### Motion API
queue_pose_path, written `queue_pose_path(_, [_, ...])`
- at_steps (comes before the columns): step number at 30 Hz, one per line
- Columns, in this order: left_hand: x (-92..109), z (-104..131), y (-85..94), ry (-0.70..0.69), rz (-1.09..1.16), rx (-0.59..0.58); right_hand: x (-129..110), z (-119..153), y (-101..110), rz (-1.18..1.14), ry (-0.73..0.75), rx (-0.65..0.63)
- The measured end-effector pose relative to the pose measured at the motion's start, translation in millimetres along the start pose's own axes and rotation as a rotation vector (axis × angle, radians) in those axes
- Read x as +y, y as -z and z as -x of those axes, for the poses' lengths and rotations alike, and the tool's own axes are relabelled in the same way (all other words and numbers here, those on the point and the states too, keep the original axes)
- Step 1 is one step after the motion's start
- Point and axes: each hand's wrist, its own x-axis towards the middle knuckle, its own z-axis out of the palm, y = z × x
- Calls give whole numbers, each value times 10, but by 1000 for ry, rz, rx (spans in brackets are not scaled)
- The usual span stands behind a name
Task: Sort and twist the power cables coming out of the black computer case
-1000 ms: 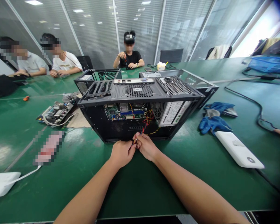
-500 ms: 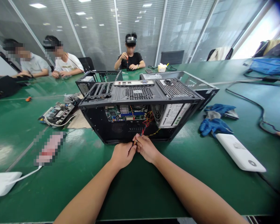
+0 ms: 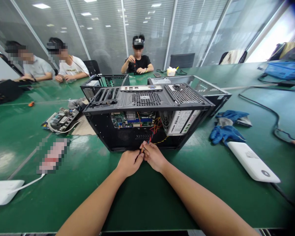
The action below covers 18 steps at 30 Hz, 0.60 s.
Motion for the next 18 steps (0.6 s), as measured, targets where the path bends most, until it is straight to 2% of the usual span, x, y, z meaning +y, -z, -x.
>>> queue_pose_path(18, [19, 3, 31, 12, 19, -22, -12, 7, -19, -2, -19, 43])
